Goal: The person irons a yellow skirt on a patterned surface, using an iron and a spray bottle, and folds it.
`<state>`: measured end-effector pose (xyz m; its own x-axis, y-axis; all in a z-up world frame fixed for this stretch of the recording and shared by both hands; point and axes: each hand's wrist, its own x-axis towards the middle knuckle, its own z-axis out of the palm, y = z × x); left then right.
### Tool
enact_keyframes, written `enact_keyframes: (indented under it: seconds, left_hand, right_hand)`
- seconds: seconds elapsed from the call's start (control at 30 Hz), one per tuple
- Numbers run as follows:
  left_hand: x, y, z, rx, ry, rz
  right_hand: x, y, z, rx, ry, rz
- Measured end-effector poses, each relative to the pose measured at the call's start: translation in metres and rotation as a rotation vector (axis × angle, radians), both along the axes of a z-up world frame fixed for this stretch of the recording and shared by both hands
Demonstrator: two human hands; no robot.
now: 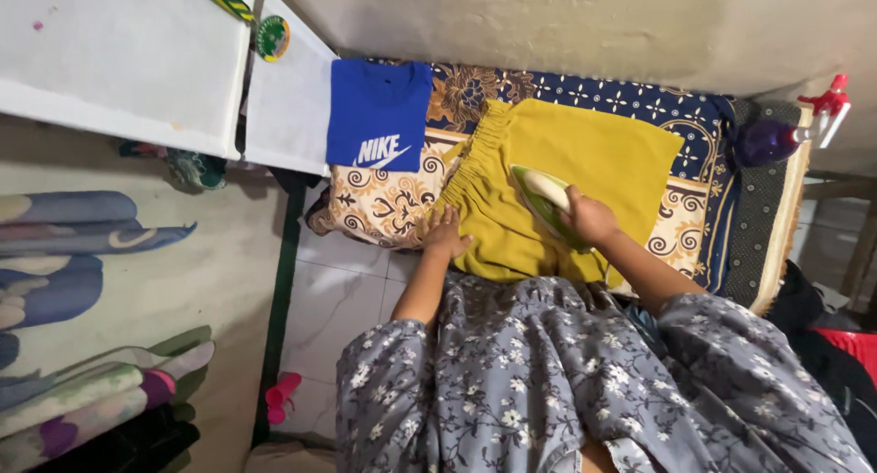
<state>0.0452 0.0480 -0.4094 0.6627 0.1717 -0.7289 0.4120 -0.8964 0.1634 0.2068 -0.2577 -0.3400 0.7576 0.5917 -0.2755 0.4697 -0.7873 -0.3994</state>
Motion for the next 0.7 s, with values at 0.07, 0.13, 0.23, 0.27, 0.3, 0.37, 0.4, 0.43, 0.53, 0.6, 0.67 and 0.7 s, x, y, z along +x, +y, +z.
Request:
enact_keyframes:
  seconds: [0.07,0.13,0.23,0.27,0.3,0.37,0.4,0.43,0.53,0.6,0.67,0.7]
  left_hand:
    - [0.003,0.001,0.000,0.009,-0.005,-0.004]
    - [0.003,0.000,0.001,0.015,0.002,-0.011]
    - [0.002,0.001,0.007,0.014,0.000,-0.004]
    - [0.002,0.000,0.010,0.017,0.007,-0.003]
    - [0.004,0.000,0.011,0.019,0.011,-0.002]
    - [0.003,-0.001,0.014,0.025,0.017,-0.008]
    - [0.003,-0.001,0.014,0.029,0.021,-0.015]
    - [0.004,-0.001,0.013,0.032,0.022,-0.028]
    - [0.004,0.001,0.007,0.024,0.007,-0.029]
    - [0.004,0.001,0.003,0.031,0.025,-0.043]
    - [0.008,0.001,0.005,0.036,0.039,-0.051]
    - [0.009,0.001,0.007,0.037,0.047,-0.048]
  right_hand:
    - [0.005,0.012,0.006,0.009,-0.038,0.017]
    - [0.010,0.029,0.006,0.030,-0.070,0.038]
    - [0.013,0.046,0.002,0.038,-0.084,0.062]
    - [0.011,0.044,0.002,0.011,-0.072,0.062]
    - [0.010,0.042,0.003,-0.016,-0.062,0.062]
    - [0.001,0.018,0.009,-0.024,-0.038,0.112]
    - [-0.004,0.003,0.014,-0.027,-0.026,0.140]
    - [-0.010,-0.015,0.020,-0.082,-0.006,0.140]
    - [-0.012,-0.045,0.035,-0.164,0.065,0.167]
    - [-0.013,-0.048,0.039,-0.141,0.082,0.176]
    - [-0.014,-0.031,0.033,-0.069,0.062,0.165]
    - [-0.014,-0.018,0.029,-0.052,0.066,0.165]
